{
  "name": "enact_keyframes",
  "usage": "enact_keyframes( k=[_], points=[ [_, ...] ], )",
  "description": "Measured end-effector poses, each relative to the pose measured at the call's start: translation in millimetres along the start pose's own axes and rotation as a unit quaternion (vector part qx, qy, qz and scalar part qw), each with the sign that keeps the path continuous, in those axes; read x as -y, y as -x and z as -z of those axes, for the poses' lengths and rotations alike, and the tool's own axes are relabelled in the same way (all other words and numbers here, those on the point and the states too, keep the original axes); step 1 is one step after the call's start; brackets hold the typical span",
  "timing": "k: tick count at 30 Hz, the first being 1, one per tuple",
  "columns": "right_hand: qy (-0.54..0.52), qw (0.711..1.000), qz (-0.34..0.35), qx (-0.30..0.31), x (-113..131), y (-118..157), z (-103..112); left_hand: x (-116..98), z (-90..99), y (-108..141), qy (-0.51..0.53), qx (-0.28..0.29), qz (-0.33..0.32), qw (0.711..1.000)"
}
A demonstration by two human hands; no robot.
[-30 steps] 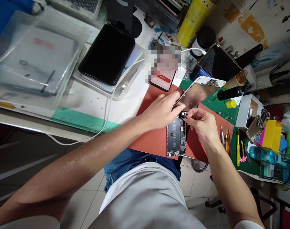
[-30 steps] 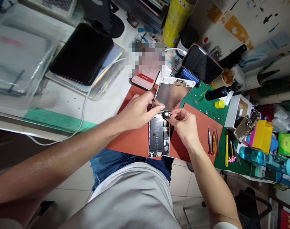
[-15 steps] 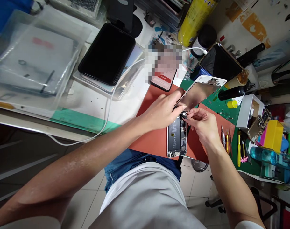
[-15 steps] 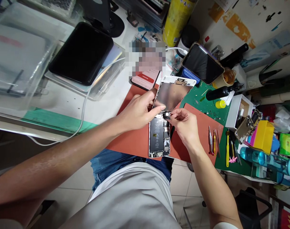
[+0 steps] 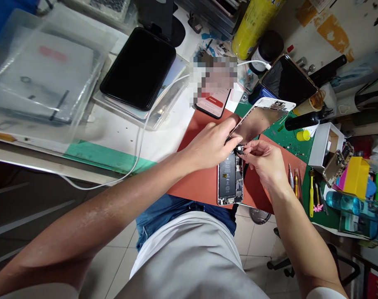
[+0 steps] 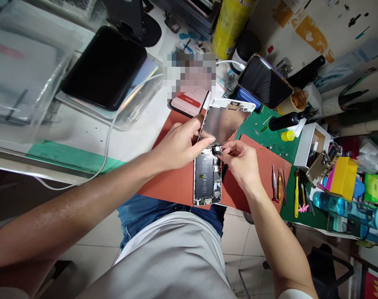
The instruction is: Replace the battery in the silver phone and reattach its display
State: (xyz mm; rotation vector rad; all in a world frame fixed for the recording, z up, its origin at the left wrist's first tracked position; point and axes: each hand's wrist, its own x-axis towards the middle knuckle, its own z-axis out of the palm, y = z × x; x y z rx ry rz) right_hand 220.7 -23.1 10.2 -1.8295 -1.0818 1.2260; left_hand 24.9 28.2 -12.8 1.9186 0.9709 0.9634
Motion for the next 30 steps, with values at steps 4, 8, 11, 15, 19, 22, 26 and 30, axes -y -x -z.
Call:
enact_keyframes(
  k=[4, 8, 11, 15, 19, 22, 26, 30],
  points=[
    [0.0, 1.0, 0.012, 0.004, 0.2, -1.0, -0.2, -0.1, 0.3, 0.5, -0.011, 0.0, -0.001, 1.0],
    [0.007, 1.0, 0.006, 0.012, 0.3, -2.3, 1.8, 0.6, -0.2, 1.0, -0.019, -0.002, -0.008, 1.0],
    [0.016, 1.0, 0.002, 0.018, 1.0, -3.3, 3.3, 1.1, -0.4, 1.1, -0.025, 0.0, -0.006, 1.0],
    [0.024, 0.999, 0.004, 0.025, 3.0, -3.4, 3.9, 0.8, 0.5, 0.9, -0.027, 0.003, -0.006, 1.0],
    [0.038, 0.998, 0.022, 0.041, 3.5, -3.1, 5.9, -0.3, 1.8, 0.7, -0.023, 0.011, 0.0, 1.0],
    [0.041, 0.997, 0.032, 0.055, 1.2, -3.9, 8.8, -0.9, 2.0, 0.7, -0.016, 0.015, 0.005, 1.0],
    [0.03, 0.997, 0.029, 0.061, -2.2, -5.2, 11.4, -1.4, 2.0, 0.4, -0.02, 0.022, 0.012, 0.999],
    [0.025, 0.998, 0.026, 0.059, -3.0, -5.2, 10.6, -1.3, 2.2, -0.2, -0.039, 0.022, 0.01, 0.999]
  ],
)
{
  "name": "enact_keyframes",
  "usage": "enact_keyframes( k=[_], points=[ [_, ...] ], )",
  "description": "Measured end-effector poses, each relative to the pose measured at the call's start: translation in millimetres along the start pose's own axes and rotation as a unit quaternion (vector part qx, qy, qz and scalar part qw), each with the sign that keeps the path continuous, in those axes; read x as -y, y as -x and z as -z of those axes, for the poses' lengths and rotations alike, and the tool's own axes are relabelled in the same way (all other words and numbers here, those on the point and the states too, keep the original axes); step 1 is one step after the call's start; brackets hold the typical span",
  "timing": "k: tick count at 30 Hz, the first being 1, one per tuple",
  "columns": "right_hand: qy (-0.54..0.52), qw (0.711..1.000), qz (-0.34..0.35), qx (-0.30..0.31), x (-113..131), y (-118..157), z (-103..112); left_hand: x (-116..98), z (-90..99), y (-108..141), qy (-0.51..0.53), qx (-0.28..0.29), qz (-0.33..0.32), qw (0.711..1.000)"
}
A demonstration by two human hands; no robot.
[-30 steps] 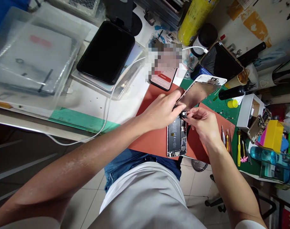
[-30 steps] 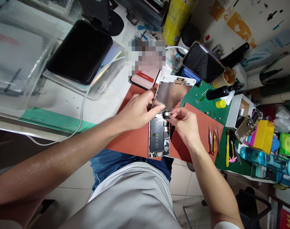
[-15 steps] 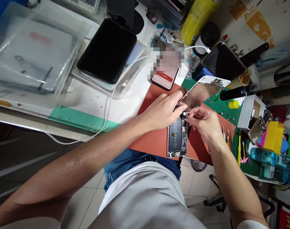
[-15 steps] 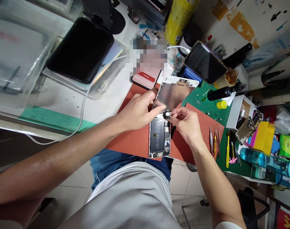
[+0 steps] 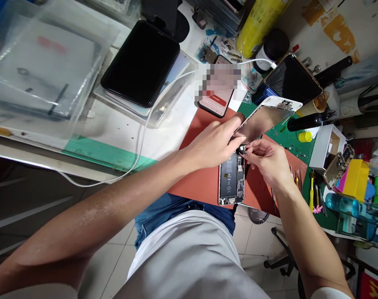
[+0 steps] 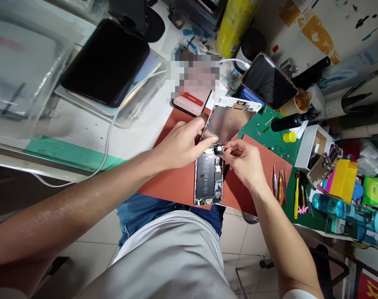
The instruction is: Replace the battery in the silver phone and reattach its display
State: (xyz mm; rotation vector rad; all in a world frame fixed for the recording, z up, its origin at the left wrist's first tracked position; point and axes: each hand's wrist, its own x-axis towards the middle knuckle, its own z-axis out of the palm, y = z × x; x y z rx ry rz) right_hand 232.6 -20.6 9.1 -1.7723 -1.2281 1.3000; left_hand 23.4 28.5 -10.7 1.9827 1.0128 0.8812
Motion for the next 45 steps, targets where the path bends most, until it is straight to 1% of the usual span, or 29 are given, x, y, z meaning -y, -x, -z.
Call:
enact_keyframes(
  k=[9, 22, 31, 37, 42, 45],
  points=[
    [0.007, 1.0, -0.006, 0.001, 4.0, -1.9, -0.5, -1.5, 0.9, 0.3, 0.021, 0.007, 0.001, 1.0],
    [0.021, 1.0, -0.004, 0.007, 7.6, -2.3, 0.7, -2.0, 1.8, 0.7, -0.025, 0.003, -0.01, 1.0],
    [0.031, 0.999, -0.004, 0.007, 8.3, -2.7, 0.0, -3.5, 3.5, 0.6, -0.024, 0.009, -0.006, 1.0],
    [0.041, 0.999, 0.008, 0.007, 9.4, -2.1, -0.6, -1.5, 1.1, 0.6, -0.032, -0.004, -0.016, 0.999],
    [0.036, 0.999, 0.006, 0.014, 7.6, -2.9, 0.9, -2.0, 2.0, 0.5, -0.022, 0.009, -0.011, 1.0],
    [0.034, 0.999, 0.008, 0.013, 7.7, -2.8, 1.1, -1.7, 2.6, 0.5, -0.019, 0.006, -0.014, 1.0]
  ],
)
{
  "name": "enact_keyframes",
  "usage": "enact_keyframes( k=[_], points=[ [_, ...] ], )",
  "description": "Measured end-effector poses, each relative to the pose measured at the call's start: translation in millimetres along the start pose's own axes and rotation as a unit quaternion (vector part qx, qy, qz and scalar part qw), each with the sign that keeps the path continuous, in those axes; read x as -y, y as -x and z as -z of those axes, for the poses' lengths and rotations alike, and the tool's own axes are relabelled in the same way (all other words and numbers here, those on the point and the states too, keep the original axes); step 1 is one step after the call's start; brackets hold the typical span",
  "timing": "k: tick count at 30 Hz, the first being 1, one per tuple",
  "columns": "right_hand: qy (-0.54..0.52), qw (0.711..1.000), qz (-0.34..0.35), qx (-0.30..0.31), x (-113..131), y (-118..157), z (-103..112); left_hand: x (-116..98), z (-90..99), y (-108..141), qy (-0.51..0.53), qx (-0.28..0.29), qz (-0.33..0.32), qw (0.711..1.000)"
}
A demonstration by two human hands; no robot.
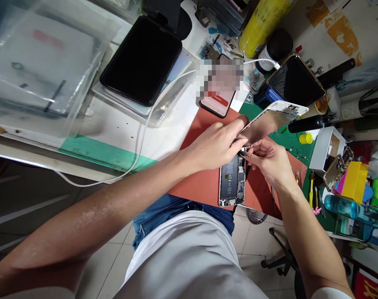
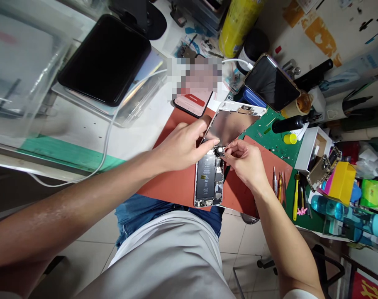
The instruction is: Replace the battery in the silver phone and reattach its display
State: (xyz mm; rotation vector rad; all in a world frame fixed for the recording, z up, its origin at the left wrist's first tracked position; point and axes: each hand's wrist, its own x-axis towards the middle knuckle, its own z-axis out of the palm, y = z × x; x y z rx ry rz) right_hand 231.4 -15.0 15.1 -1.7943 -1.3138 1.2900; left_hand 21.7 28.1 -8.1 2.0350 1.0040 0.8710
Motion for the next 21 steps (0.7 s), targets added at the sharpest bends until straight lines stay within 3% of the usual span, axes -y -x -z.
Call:
enact_keyframes(
  k=[21],
  points=[
    [0.004, 1.0, 0.013, 0.002, -2.3, 0.2, -1.5, 2.5, -2.1, 0.3, 0.007, -0.025, -0.029, 0.999]
  ],
)
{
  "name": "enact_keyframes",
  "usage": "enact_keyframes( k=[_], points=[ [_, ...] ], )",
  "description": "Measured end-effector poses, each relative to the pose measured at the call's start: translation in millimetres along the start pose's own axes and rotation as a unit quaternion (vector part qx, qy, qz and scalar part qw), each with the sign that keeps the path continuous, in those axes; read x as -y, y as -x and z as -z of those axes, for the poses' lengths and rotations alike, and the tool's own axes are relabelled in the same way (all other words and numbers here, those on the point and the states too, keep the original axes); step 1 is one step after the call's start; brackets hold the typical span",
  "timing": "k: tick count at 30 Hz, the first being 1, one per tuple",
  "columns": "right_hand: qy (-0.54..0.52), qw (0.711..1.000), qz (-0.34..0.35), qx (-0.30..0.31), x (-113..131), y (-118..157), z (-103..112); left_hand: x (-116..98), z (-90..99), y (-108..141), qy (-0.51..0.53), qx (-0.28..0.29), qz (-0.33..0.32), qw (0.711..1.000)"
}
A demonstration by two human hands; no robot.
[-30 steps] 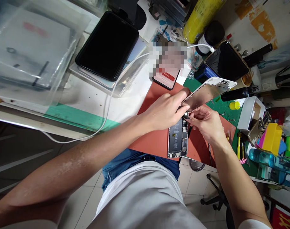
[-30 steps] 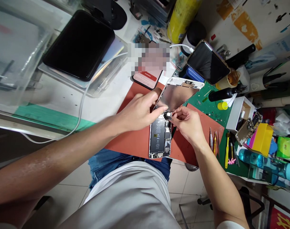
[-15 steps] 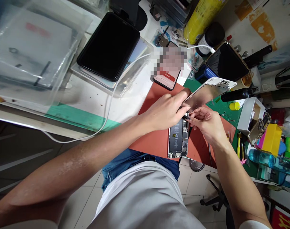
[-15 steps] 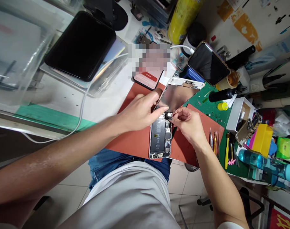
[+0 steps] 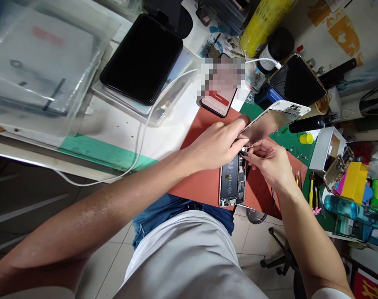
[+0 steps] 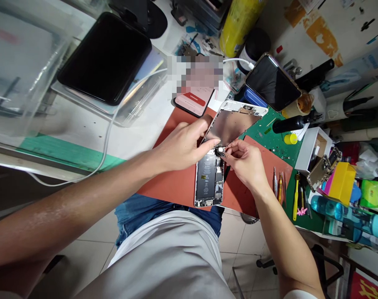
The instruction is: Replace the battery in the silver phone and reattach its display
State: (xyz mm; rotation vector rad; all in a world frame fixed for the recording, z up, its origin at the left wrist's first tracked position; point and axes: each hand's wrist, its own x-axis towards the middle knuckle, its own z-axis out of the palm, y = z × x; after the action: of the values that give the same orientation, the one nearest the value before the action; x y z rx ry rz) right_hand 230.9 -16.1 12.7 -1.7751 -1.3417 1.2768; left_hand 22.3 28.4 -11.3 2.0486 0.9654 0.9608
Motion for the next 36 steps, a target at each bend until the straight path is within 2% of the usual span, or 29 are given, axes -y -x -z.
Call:
enact_keyframes(
  k=[17, 26, 36],
  points=[
    [-0.001, 1.0, 0.003, -0.002, -3.3, 1.5, 0.8, -2.4, 0.1, -2.1, -0.026, 0.025, 0.007, 0.999],
    [0.016, 1.0, -0.011, -0.007, -1.4, 1.5, 1.2, -2.0, 0.6, -2.2, -0.035, 0.023, 0.0, 0.999],
    [-0.018, 1.0, -0.023, 0.0, 1.4, 0.3, 2.6, -0.2, -0.6, -2.1, -0.03, 0.007, 0.001, 1.0]
  ],
)
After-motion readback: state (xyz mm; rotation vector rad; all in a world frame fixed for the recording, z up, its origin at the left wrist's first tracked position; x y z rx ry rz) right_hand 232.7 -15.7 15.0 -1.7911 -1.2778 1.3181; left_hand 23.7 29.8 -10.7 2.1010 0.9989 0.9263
